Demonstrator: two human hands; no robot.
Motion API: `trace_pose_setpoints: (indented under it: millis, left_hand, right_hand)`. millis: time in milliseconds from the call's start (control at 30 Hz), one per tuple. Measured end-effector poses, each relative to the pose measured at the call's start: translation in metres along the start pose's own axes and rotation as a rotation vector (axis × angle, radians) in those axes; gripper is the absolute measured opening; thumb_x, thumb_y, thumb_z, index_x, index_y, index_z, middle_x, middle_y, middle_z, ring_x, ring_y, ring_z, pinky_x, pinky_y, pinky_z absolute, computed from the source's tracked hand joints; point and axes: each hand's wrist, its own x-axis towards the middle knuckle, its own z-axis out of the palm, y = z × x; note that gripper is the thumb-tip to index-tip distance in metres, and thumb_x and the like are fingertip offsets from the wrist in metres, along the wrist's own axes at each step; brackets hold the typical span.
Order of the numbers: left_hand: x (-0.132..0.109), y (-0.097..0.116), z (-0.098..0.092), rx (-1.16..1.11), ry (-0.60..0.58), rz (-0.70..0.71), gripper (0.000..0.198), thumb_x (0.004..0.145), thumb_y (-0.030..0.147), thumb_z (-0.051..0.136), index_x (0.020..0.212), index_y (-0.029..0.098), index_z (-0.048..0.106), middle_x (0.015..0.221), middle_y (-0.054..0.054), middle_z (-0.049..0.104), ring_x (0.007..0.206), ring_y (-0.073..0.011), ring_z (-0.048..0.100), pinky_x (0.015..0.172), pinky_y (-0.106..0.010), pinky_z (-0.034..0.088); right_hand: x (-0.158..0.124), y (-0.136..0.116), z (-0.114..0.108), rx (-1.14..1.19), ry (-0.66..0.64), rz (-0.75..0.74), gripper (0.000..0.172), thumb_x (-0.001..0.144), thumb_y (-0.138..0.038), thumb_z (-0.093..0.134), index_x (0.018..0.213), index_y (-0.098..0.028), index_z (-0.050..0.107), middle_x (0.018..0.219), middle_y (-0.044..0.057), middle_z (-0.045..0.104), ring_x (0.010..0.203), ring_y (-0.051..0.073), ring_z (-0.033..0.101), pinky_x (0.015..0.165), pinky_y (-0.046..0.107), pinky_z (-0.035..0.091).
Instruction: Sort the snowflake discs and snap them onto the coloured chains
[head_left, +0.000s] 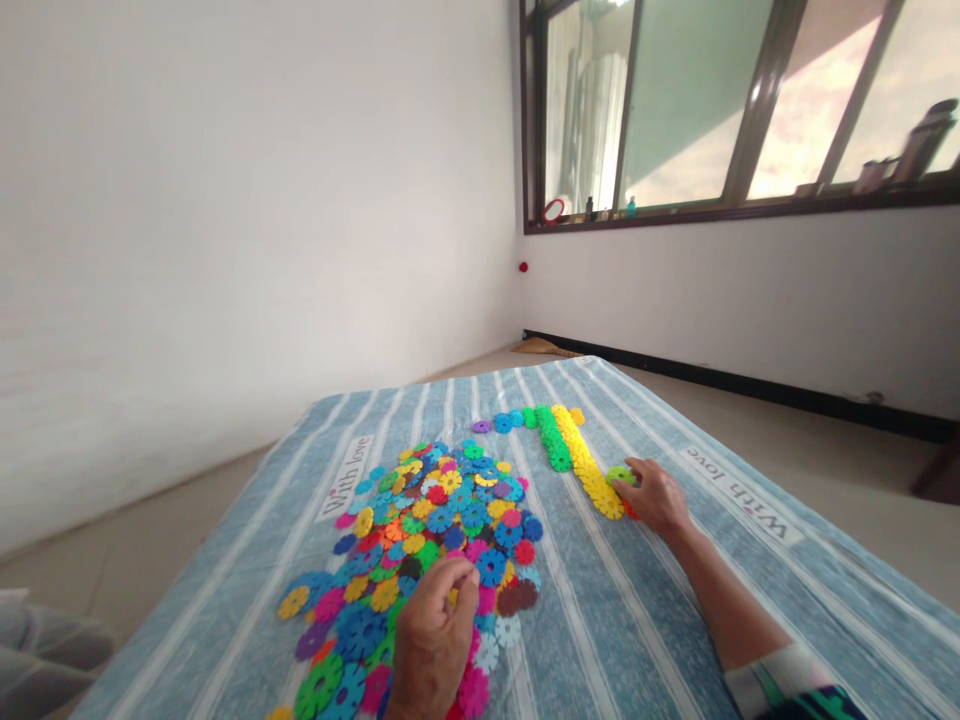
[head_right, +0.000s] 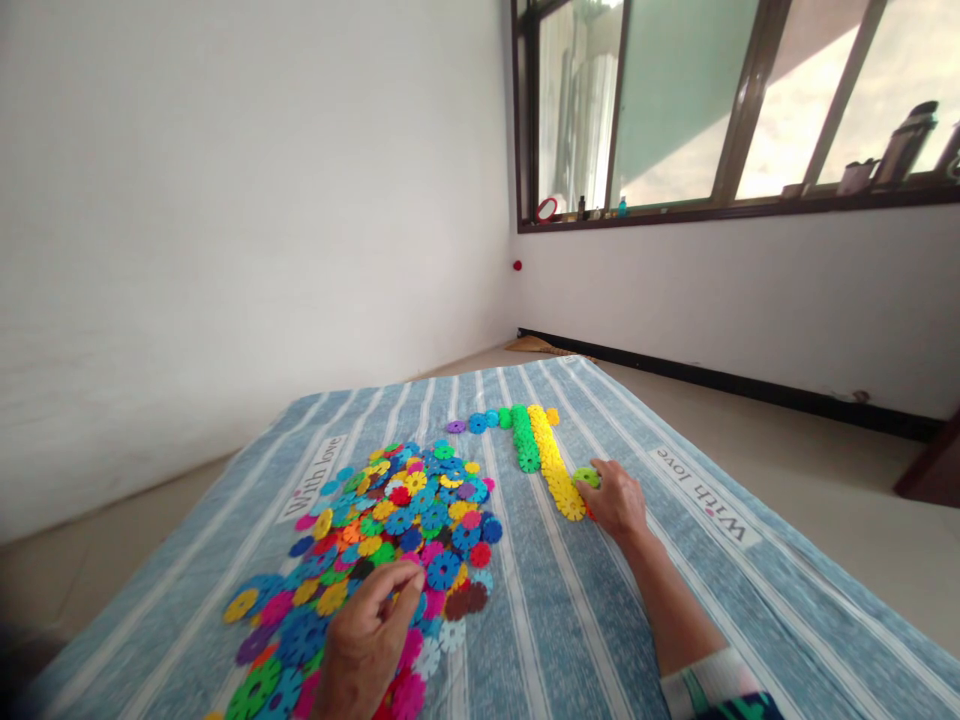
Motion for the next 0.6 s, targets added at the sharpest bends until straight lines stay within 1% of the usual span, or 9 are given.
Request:
trace_pose_setpoints:
  millis: [100, 167, 233, 300, 433, 500, 600]
  left_hand:
    - [0.000, 0.000, 0.000, -0.015, -0.015, -0.016, 0.018, 0.083, 0.031, 0.058, 0.074, 0.020, 0.069, 0.073, -0.002, 0.073, 0.066, -0.0145, 0.069, 0.063, -0.021, 0.057]
    - [0.000, 0.002, -0.001, -0.023, -0.031, -0.031, 0.018, 0.083, 0.030, 0.057, 0.075, 0.020, 0.068, 0.074, -0.002, 0.073, 0.066, -0.0144, 0.069, 0.063, -0.022, 0.056]
    - [0.000, 0.004, -0.002, -0.025, -0.038, -0.054, 0.019, 0.084, 0.030, 0.055, 0.075, 0.020, 0.068, 0.074, -0.002, 0.072, 0.066, -0.0145, 0.068, 0.064, -0.023, 0.056]
    - [0.001, 0.006, -0.003, -0.026, -0.051, -0.085, 0.020, 0.084, 0.030, 0.054, 0.074, 0.020, 0.067, 0.072, -0.002, 0.071, 0.066, -0.0145, 0.067, 0.065, -0.024, 0.056]
    - [0.002, 0.009, -0.005, -0.023, -0.072, -0.131, 0.021, 0.084, 0.031, 0.052, 0.074, 0.020, 0.066, 0.072, -0.001, 0.070, 0.067, -0.0147, 0.066, 0.066, -0.024, 0.054]
    - [0.004, 0.007, -0.007, -0.017, -0.062, -0.147, 0.021, 0.084, 0.032, 0.052, 0.074, 0.020, 0.066, 0.072, -0.002, 0.070, 0.067, -0.0147, 0.066, 0.064, -0.024, 0.053]
    - [0.008, 0.002, -0.012, 0.016, -0.032, -0.186, 0.021, 0.082, 0.033, 0.052, 0.072, 0.020, 0.066, 0.070, -0.001, 0.069, 0.065, -0.0147, 0.065, 0.061, -0.024, 0.052]
  right_hand:
    - [-0.002, -0.001, 0.001, 0.027, 0.127, -0.020, 0.039, 0.082, -0.041, 0.053, 0.107, -0.014, 0.067, 0.097, 0.010, 0.069, 0.083, 0.023, 0.063, 0.072, 0.033, 0.042]
    - [-0.005, -0.004, 0.001, 0.014, 0.231, -0.069, 0.034, 0.085, -0.039, 0.049, 0.101, -0.015, 0.068, 0.091, 0.009, 0.069, 0.081, 0.023, 0.063, 0.072, 0.033, 0.042]
    - [-0.009, -0.010, 0.001, -0.004, 0.319, -0.167, 0.030, 0.088, -0.035, 0.047, 0.093, -0.016, 0.069, 0.084, 0.008, 0.069, 0.077, 0.022, 0.062, 0.072, 0.033, 0.040]
    - [-0.015, -0.020, 0.000, -0.010, 0.356, -0.306, 0.028, 0.091, -0.031, 0.045, 0.086, -0.017, 0.069, 0.078, 0.007, 0.067, 0.073, 0.020, 0.060, 0.071, 0.031, 0.039]
    - [-0.031, -0.049, 0.000, 0.019, 0.314, -0.564, 0.028, 0.094, -0.023, 0.047, 0.075, -0.018, 0.067, 0.067, 0.004, 0.062, 0.065, 0.016, 0.055, 0.068, 0.028, 0.035]
    - [-0.041, -0.064, 0.000, 0.058, 0.279, -0.646, 0.029, 0.094, -0.021, 0.047, 0.071, -0.018, 0.065, 0.065, 0.003, 0.060, 0.063, 0.015, 0.053, 0.067, 0.028, 0.033]
    - [-0.057, -0.085, 0.002, 0.121, 0.181, -0.741, 0.030, 0.095, -0.020, 0.046, 0.071, -0.018, 0.063, 0.065, 0.003, 0.058, 0.064, 0.015, 0.052, 0.066, 0.028, 0.032]
